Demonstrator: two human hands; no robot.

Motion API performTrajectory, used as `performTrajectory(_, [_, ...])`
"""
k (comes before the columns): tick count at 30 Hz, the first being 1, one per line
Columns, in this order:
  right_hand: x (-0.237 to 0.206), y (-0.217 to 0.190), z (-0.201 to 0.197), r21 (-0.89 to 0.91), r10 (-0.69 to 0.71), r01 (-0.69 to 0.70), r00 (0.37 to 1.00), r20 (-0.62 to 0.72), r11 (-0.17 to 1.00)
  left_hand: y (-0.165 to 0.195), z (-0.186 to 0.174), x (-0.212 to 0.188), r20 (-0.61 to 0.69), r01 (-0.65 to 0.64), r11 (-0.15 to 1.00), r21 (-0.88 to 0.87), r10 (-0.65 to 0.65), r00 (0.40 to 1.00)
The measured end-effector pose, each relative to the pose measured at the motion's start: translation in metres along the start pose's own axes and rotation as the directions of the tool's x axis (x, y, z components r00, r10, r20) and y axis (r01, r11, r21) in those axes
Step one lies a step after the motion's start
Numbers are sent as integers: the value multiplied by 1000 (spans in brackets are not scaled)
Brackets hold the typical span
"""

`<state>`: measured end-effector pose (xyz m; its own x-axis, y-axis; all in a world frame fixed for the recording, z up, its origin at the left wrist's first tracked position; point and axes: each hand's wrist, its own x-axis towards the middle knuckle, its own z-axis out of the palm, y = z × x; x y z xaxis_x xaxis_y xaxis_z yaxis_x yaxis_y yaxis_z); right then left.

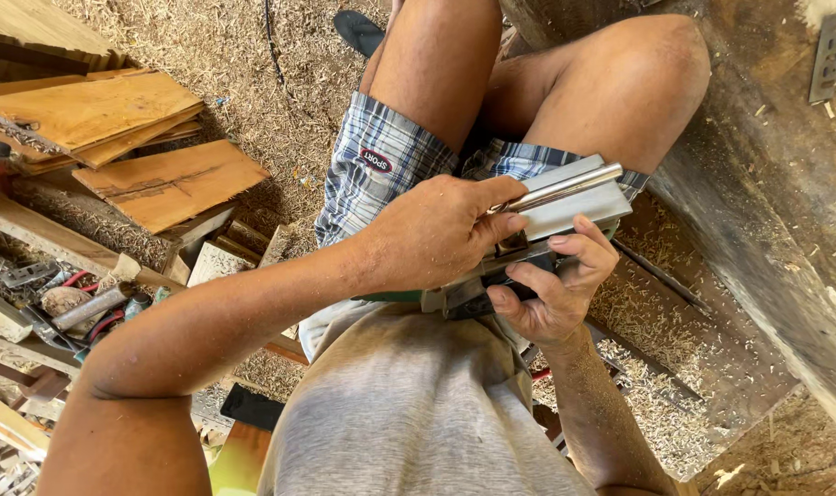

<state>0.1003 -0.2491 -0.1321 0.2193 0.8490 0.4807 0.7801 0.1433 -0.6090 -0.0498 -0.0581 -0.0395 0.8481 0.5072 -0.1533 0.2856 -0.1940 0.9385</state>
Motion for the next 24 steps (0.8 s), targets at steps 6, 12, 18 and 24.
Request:
performTrajectory(6, [41, -10, -6, 51, 111, -103, 972, -208, 993, 4, 15, 3, -68, 186, 971, 152, -178, 982])
performTrajectory(12, [100, 5, -19, -39, 388, -396, 913, -128, 918, -7, 29, 5, -148, 3, 941, 337, 49, 988])
performTrajectory(18, [102, 5, -8, -116, 223, -244, 960, -170, 963, -30, 28, 6, -146, -221, 907, 357, 288, 946])
performTrajectory(24, [83, -7, -16, -29, 57, -68, 961, -271, 997, -48, 17, 17, -41, -540, 772, 337, 584, 810])
